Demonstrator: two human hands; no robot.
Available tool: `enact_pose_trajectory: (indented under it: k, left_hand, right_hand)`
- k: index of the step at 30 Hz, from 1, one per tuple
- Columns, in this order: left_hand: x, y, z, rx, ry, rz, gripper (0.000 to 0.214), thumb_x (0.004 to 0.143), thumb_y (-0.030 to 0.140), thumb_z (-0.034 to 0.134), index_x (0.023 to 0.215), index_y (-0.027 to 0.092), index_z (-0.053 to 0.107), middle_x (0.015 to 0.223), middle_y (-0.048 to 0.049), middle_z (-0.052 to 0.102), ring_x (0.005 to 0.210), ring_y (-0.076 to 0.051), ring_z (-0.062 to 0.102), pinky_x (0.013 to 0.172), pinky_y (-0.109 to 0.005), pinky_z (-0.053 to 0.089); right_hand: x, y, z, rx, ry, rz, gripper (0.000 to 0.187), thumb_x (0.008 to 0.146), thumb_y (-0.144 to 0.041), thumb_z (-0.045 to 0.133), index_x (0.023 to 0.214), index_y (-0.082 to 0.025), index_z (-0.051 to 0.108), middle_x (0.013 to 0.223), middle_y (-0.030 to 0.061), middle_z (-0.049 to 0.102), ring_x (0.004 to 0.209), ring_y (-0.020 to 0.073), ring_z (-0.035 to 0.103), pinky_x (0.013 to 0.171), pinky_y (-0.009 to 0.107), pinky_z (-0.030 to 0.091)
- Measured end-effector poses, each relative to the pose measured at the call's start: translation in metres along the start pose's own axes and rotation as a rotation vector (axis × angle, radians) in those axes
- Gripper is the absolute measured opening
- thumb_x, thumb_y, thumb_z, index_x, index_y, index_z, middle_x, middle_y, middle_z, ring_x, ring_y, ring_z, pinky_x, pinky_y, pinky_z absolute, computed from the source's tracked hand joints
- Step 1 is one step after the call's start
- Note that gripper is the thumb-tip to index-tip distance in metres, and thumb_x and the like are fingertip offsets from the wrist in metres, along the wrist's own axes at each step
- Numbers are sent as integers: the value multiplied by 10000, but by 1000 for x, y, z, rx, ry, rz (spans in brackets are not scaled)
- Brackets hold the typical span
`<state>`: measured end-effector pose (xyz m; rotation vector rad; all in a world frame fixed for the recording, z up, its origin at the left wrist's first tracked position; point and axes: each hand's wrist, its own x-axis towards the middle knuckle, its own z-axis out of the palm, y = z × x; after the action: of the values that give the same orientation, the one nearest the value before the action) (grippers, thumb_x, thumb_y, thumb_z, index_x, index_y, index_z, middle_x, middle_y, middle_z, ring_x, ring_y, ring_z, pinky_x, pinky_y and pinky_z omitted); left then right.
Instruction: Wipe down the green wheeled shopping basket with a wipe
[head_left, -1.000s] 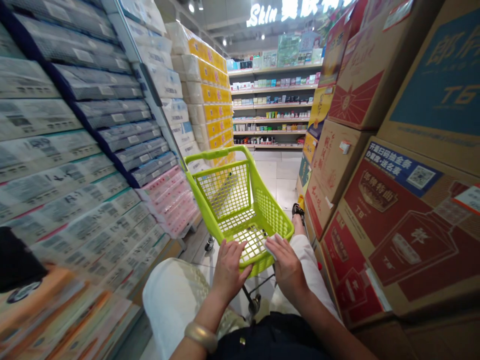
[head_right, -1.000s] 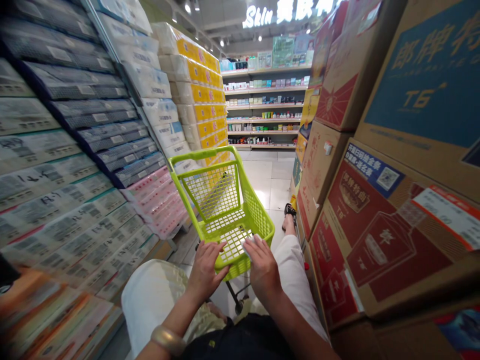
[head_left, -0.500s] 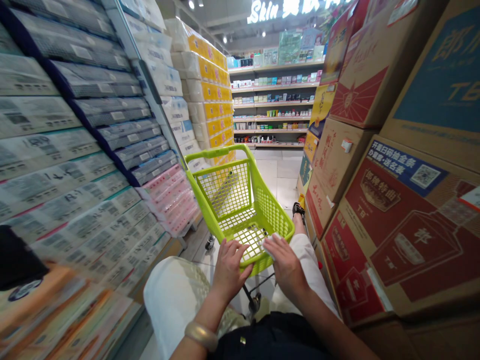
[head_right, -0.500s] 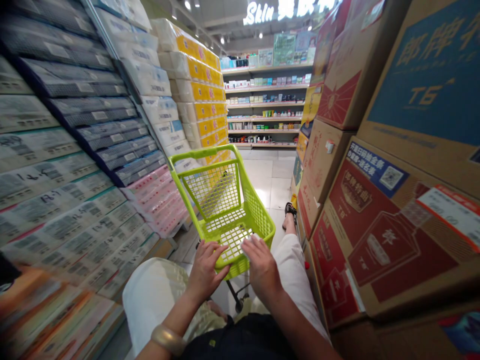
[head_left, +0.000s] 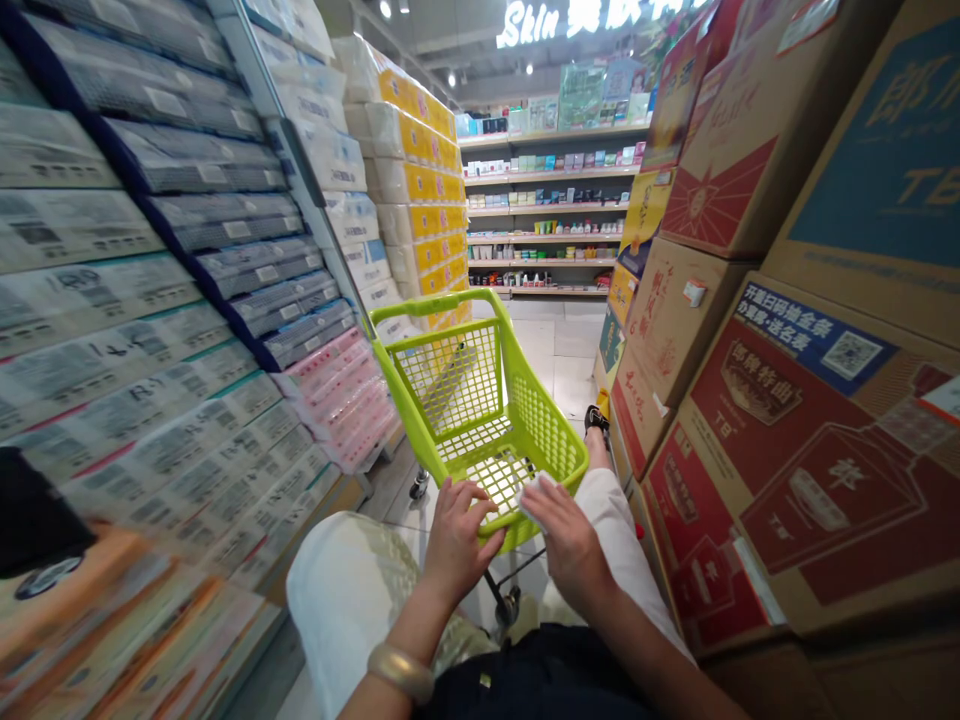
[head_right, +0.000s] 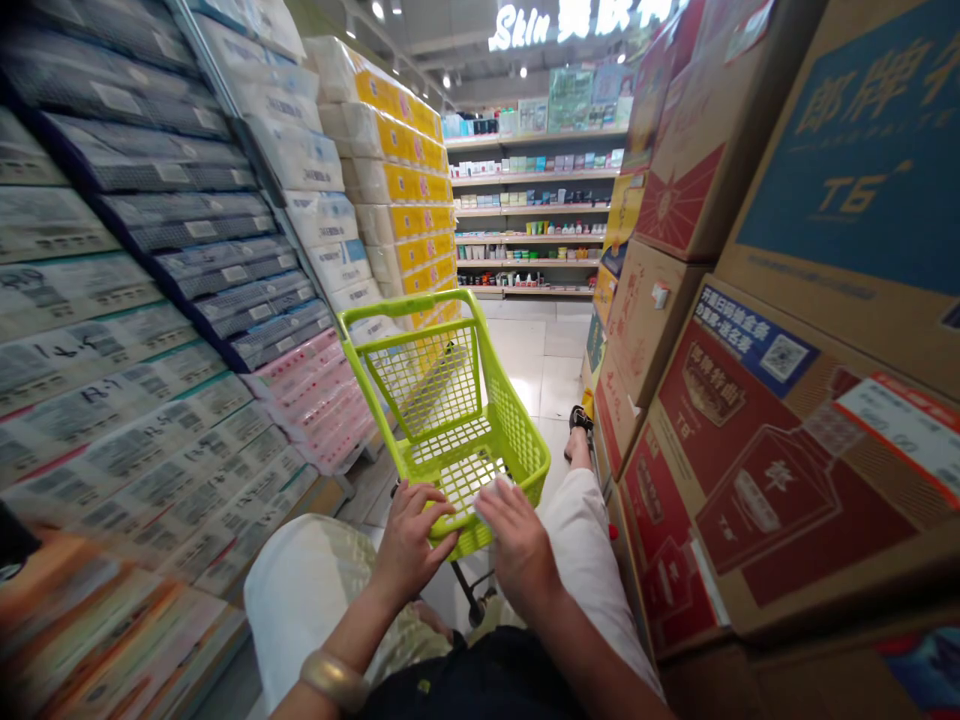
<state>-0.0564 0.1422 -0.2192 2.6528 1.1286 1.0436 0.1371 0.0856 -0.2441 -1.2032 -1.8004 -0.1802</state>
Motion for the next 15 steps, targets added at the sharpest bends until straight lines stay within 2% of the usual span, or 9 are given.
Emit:
enact_pose_trajectory:
  k: [2,3,7,9,11,15]
  left_hand:
    - [0,0,-1,-2,-3,4,120,740,214,723,840,213,657,953,-60,632,1047,-290,559,1089,-616,337]
    - [-1,-1,-1,-3,-3,5,110,738,211,726,820,211,652,949,-60,631,1046,-290,559,1086,-618,338]
    - [-1,-1,0,-18,-8,0,120,718,176,737,783,211,643,958,-56,632,1063,-291,555,1091,-630,323]
    - [0,0,1,-24,-5,-6,118,718,176,738,777,212,642,962,-55,633,1071,-291,551,1094,-633,316]
    - [0,1,2,-23,2,-9,107,723,181,731,769,212,641,958,-54,633,1067,-289,550,1094,-633,315]
    - [1,-1,1,-6,4,19,92,727,195,720,780,212,647,960,-61,631,1055,-287,550,1084,-624,330]
  right_hand:
    - [0,-10,4,54,-97,-85,521,865,-18,395,1299,-223,596,1276,64,671,1306,208,534,1063,453,481]
    - [1,-8,3,62,-103,-90,528,862,-15,392,1303,-226,593,1278,64,669,1306,205,534,1066,454,478]
    - [4,27,-12,-40,102,101,542,857,4,362,1276,-223,621,1225,80,697,1286,229,555,1087,506,451]
    - [3,35,-16,-80,155,161,541,854,8,363,1268,-218,629,1213,91,701,1286,239,554,1093,518,443]
    - [2,26,-11,-57,106,114,542,850,4,375,1279,-219,620,1222,87,698,1291,237,549,1082,505,457]
    - [1,-10,4,70,-134,-103,523,868,-34,406,1318,-235,581,1283,63,667,1311,204,528,1067,447,477]
